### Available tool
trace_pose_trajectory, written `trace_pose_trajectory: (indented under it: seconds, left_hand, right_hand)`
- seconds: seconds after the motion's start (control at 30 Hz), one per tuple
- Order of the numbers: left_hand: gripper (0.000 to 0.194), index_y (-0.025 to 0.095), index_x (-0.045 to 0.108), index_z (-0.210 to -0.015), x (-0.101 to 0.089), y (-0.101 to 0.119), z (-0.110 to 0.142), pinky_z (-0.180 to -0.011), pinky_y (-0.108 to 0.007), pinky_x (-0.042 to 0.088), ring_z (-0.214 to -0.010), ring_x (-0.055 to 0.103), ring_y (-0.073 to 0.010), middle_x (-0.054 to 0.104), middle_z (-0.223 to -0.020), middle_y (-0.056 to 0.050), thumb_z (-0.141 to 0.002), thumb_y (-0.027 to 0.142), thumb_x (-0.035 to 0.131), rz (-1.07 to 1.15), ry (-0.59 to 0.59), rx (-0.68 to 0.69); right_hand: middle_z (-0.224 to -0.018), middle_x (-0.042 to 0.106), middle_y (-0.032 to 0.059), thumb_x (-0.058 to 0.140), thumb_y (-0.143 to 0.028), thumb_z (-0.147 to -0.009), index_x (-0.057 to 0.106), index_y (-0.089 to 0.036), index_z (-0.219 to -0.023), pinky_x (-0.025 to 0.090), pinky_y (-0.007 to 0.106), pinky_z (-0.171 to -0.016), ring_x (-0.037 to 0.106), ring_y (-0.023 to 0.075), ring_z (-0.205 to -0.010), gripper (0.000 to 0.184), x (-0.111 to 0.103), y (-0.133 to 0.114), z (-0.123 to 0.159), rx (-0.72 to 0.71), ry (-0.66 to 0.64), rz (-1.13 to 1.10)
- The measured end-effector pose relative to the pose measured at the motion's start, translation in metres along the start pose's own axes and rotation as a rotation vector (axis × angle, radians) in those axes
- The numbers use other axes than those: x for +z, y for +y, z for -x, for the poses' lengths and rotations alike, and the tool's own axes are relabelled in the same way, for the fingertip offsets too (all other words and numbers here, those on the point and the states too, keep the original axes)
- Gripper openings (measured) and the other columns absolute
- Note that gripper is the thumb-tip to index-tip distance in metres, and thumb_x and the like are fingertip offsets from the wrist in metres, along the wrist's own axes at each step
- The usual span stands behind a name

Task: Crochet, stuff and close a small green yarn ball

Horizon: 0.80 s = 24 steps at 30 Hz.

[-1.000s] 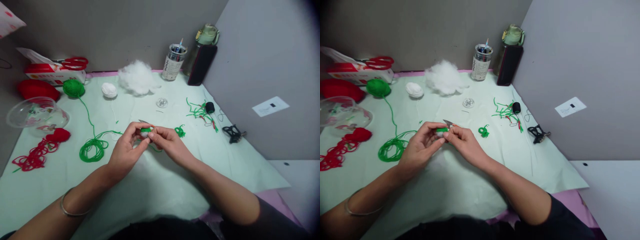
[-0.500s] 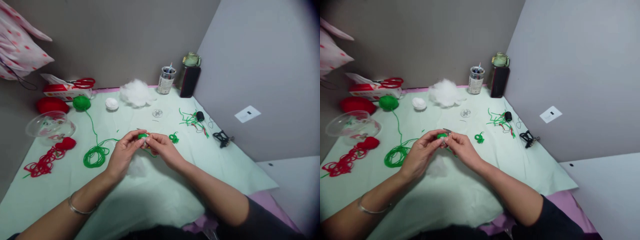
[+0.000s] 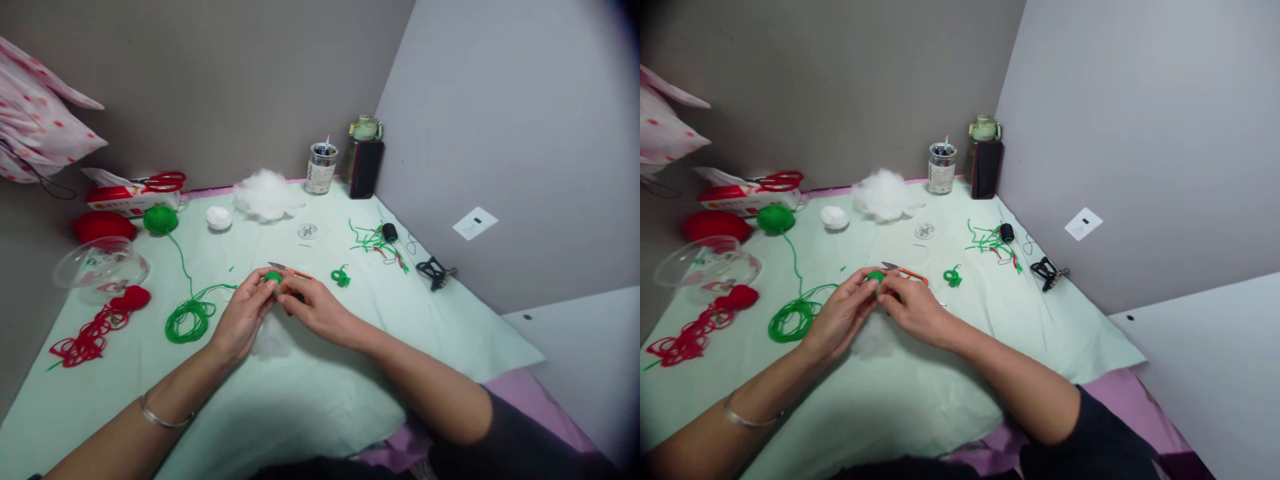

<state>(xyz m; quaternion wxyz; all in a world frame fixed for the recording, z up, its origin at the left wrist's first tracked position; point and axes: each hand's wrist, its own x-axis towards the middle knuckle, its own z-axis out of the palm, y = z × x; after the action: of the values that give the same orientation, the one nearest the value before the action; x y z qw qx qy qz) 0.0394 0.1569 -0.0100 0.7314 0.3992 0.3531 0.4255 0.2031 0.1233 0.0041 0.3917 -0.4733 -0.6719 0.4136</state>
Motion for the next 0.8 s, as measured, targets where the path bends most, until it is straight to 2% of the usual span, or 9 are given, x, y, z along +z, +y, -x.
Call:
trace_pose_trajectory:
  seconds: [0.07,0.13,0.2,0.3,0.37,0.47,0.6,0.73,0.8]
  left_hand:
    - [0.022,0.019,0.071,-0.103,-0.004,0.003,-0.003,-0.087,-0.028,0.057,-0.092,0.072,-0.0166,0.078,-0.105,-0.005,-0.086,0.029,0.08,0.013,0.052,0.043]
    - [0.019,0.02,0.069,-0.102,-0.009,0.008,-0.007,-0.088,-0.026,0.057,-0.09,0.073,-0.0141,0.077,-0.107,-0.003,-0.086,0.026,0.079,0.023,0.113,0.1]
    - [0.018,0.02,0.069,-0.102,-0.014,0.012,-0.011,-0.088,-0.024,0.057,-0.085,0.072,-0.011,0.076,-0.108,-0.003,-0.086,0.022,0.078,0.022,0.15,0.147]
    - [0.018,0.018,0.07,-0.104,-0.019,0.016,-0.014,-0.085,-0.022,0.058,-0.078,0.068,-0.008,0.075,-0.108,-0.004,-0.087,0.018,0.075,0.004,0.165,0.179]
    - [0.018,0.017,0.071,-0.106,-0.02,0.016,-0.013,-0.081,-0.02,0.058,-0.075,0.066,-0.0071,0.075,-0.107,-0.004,-0.088,0.019,0.074,-0.012,0.158,0.186]
    - [0.02,0.017,0.072,-0.107,-0.018,0.014,-0.011,-0.079,-0.02,0.058,-0.074,0.065,-0.0071,0.073,-0.108,-0.004,-0.088,0.021,0.074,-0.042,0.128,0.196]
    - [0.02,0.018,0.073,-0.106,-0.013,0.013,-0.006,-0.079,-0.024,0.058,-0.075,0.065,-0.0099,0.072,-0.101,-0.003,-0.087,0.023,0.075,-0.088,0.074,0.215]
    - [0.016,0.018,0.073,-0.101,-0.008,0.015,-0.001,-0.078,-0.028,0.058,-0.073,0.064,-0.0119,0.069,-0.091,-0.001,-0.087,0.025,0.075,-0.126,0.042,0.229]
    - [0.015,0.018,0.073,-0.1,-0.007,0.015,0.001,-0.078,-0.03,0.058,-0.073,0.064,-0.0129,0.069,-0.09,-0.001,-0.087,0.026,0.074,-0.144,0.032,0.23]
  right_hand:
    - [-0.093,0.068,0.0024,0.053,-0.021,-0.096,0.066,-0.02,-0.092,0.044,0.029,-0.079,0.059,0.0157,-0.084,0.014,-0.016,-0.005,0.0,-0.022,-0.018,0.005]
    - [-0.109,0.072,0.0061,0.055,-0.024,-0.098,0.07,-0.02,-0.104,0.045,0.029,-0.081,0.063,0.0166,-0.09,0.017,-0.035,-0.008,0.0,-0.023,0.106,0.093]
    - [-0.105,0.074,0.0053,0.056,-0.022,-0.098,0.072,-0.02,-0.103,0.044,0.029,-0.079,0.063,0.0165,-0.087,0.017,-0.051,-0.008,0.0,0.015,0.178,0.251]
    - [-0.09,0.074,0.0019,0.058,-0.02,-0.097,0.073,-0.022,-0.097,0.039,0.028,-0.071,0.062,0.0159,-0.077,0.015,-0.057,-0.003,0.001,0.131,0.008,0.493]
    - [-0.095,0.074,0.0046,0.059,-0.019,-0.098,0.073,-0.021,-0.103,0.035,0.028,-0.067,0.062,0.0172,-0.08,0.015,-0.049,0.001,0.001,0.163,-0.125,0.663]
    - [-0.111,0.072,0.0126,0.054,-0.014,-0.099,0.07,-0.016,-0.112,0.029,0.029,-0.064,0.063,0.0205,-0.087,0.021,-0.03,0.006,0.002,0.146,-0.23,0.842]
    - [-0.105,0.072,0.0125,0.053,-0.009,-0.094,0.068,-0.014,-0.104,0.026,0.03,-0.063,0.061,0.0195,-0.082,0.019,-0.025,0.009,0.003,0.128,-0.271,0.841]
    - [-0.094,0.07,0.0083,0.055,-0.013,-0.091,0.068,-0.016,-0.094,0.029,0.03,-0.064,0.055,0.0168,-0.074,0.014,-0.052,0.002,0.002,0.148,-0.202,0.801]
    - [-0.089,0.069,0.0053,0.054,-0.018,-0.093,0.068,-0.017,-0.093,0.033,0.029,-0.066,0.055,0.0162,-0.074,0.015,-0.066,-0.004,0.001,0.164,-0.162,0.647]
